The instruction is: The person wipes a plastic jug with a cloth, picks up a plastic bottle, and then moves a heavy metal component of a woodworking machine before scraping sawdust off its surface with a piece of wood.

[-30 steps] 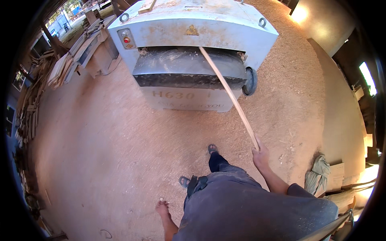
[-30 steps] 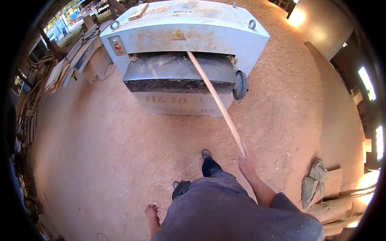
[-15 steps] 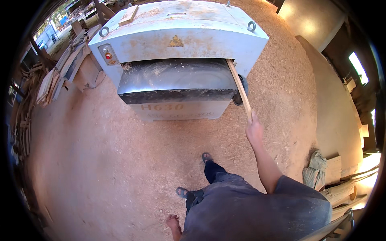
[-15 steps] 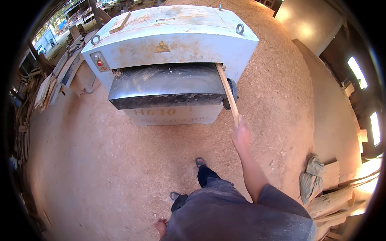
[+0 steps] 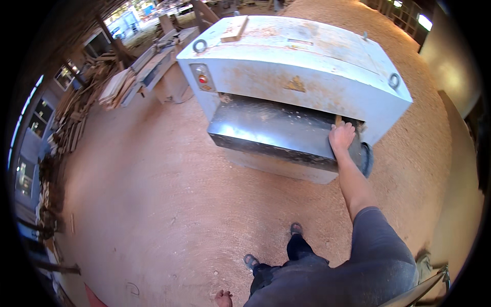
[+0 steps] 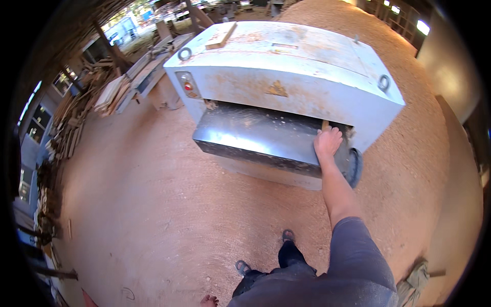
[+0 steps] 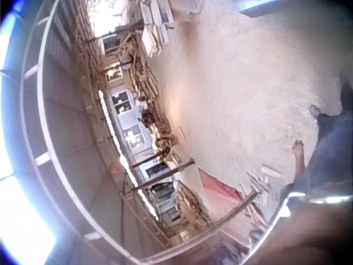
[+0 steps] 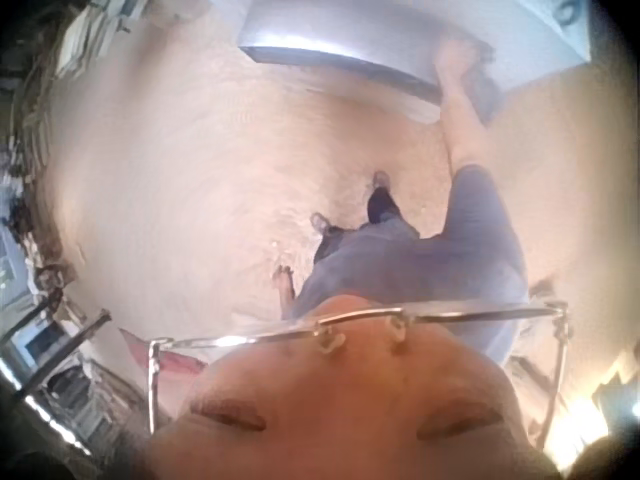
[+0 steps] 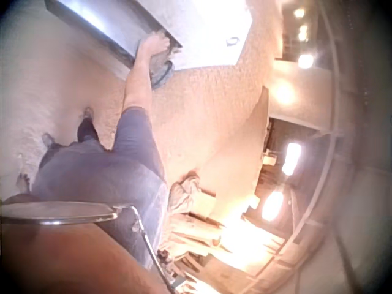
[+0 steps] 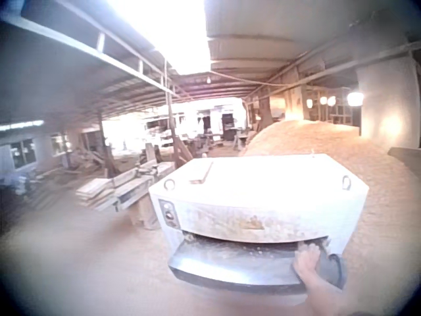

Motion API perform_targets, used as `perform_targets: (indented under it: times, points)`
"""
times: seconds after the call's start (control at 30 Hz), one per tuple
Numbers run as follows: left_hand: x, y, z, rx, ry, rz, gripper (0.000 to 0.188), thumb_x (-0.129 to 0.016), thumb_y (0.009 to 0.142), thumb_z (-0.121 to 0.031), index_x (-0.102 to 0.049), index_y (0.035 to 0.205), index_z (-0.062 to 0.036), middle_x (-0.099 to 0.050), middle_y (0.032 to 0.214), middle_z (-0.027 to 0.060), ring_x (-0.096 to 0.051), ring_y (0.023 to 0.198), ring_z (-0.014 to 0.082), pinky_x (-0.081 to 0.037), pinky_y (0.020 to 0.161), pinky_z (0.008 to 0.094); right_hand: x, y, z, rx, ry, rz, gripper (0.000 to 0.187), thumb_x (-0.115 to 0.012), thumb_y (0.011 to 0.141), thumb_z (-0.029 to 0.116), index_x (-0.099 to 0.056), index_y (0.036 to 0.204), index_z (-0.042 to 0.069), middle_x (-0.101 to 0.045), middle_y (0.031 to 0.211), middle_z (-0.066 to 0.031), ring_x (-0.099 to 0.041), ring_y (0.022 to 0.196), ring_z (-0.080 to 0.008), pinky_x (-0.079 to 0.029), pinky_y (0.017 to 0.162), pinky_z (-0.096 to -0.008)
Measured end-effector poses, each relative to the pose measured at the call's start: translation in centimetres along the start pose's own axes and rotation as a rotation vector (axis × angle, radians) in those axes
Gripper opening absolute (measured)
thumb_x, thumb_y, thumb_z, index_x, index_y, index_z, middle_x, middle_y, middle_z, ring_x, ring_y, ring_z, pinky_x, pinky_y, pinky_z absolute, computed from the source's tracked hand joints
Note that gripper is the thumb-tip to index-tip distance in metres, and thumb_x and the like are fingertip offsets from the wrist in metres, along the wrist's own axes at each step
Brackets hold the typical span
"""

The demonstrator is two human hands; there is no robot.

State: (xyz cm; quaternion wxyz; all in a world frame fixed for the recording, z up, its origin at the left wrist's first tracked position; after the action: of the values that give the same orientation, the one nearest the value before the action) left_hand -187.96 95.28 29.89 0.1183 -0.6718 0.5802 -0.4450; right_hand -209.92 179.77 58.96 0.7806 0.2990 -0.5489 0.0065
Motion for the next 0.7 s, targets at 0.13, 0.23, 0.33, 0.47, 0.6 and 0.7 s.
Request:
perform_targets:
  times: [0.13, 0.23, 0.33, 0.47, 0.6, 0.7]
  points:
    - [-1.3, -1.8, -1.4, -0.018, 0.075, 0.021, 0.056, -0.060, 0.085, -0.021, -0.054, 0.130, 0.0126, -0.065, 0.115, 0.0258, -0.067, 0.095, 0.0274, -0.054, 0.084, 0.0372, -4.0, 2.7, 4.0, 0.144, 0.088, -0.028, 0.030, -0.067, 0.086, 0.025, -0.071, 0.095, -0.003, -0.062, 0.104, -0.0225, -0.057, 0.101, -0.0411, -0.045, 0.088, -0.0523]
    - [-2.2, -2.8, -1.3, -0.098, 0.277, 0.082, 0.056, -0.061, 0.085, -0.022, -0.055, 0.128, 0.0129, -0.067, 0.109, 0.0254, -0.067, 0.094, 0.0277, -0.054, 0.084, 0.0379, -6.0, 3.3, 6.1, 0.265, 0.158, -0.057, 0.027, -0.067, 0.085, 0.023, -0.072, 0.087, -0.003, -0.066, 0.092, -0.0250, -0.062, 0.090, -0.0452, -0.049, 0.081, -0.0546]
    - [-2.9, -3.3, 0.5, -0.160, 0.337, 0.058, 0.054, -0.061, 0.086, -0.024, -0.058, 0.125, 0.0121, -0.070, 0.103, 0.0246, -0.067, 0.090, 0.0296, -0.054, 0.083, 0.0394, -6.6, 2.3, 9.1, 0.331, 0.197, 0.067, 0.025, -0.068, 0.083, 0.020, -0.072, 0.085, -0.004, -0.066, 0.088, -0.0268, -0.063, 0.085, -0.0462, -0.050, 0.079, -0.0550]
    - [-3.0, -1.8, 0.6, -0.310, 0.458, 0.092, 0.050, -0.060, 0.086, -0.023, -0.060, 0.123, 0.0097, -0.070, 0.102, 0.0247, -0.067, 0.091, 0.0309, -0.053, 0.084, 0.0410, -5.2, -0.4, 12.1, 0.374, 0.234, 0.116, 0.026, -0.062, 0.084, 0.016, -0.066, 0.099, -0.005, -0.059, 0.106, -0.0246, -0.057, 0.100, -0.0404, -0.048, 0.082, -0.0519]
    - [-2.7, 0.5, -2.1, -0.201, 0.322, 0.055, 0.044, -0.063, 0.084, -0.011, -0.060, 0.120, 0.0127, -0.070, 0.084, 0.0152, -0.067, 0.072, 0.0216, -0.053, 0.067, 0.0327, -2.3, -3.7, 13.4, 0.465, 0.229, 0.159, 0.030, -0.063, 0.082, 0.010, -0.061, 0.107, -0.006, -0.057, 0.104, -0.0214, -0.054, 0.102, -0.0375, -0.045, 0.087, -0.0481]
    - [-2.3, 1.3, -3.9, -0.151, 0.189, 0.052, 0.043, -0.065, 0.084, -0.015, -0.063, 0.118, 0.0118, -0.071, 0.088, 0.0156, -0.068, 0.074, 0.0211, -0.053, 0.070, 0.0324, -0.2, -7.2, 11.5, 0.570, 0.278, 0.176, 0.029, -0.066, 0.078, 0.009, -0.061, 0.103, -0.005, -0.057, 0.102, -0.0222, -0.053, 0.100, -0.0394, -0.044, 0.087, -0.0486]
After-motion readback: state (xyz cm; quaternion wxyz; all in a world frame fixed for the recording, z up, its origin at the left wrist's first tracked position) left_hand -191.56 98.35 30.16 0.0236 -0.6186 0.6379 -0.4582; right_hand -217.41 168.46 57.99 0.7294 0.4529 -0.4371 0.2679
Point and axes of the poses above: each hand's wrist, its own y-axis towards the middle knuckle, its own x-axis out of the back of the hand, z = x × y, the point moved 5 cm from there along y, towards the middle knuckle
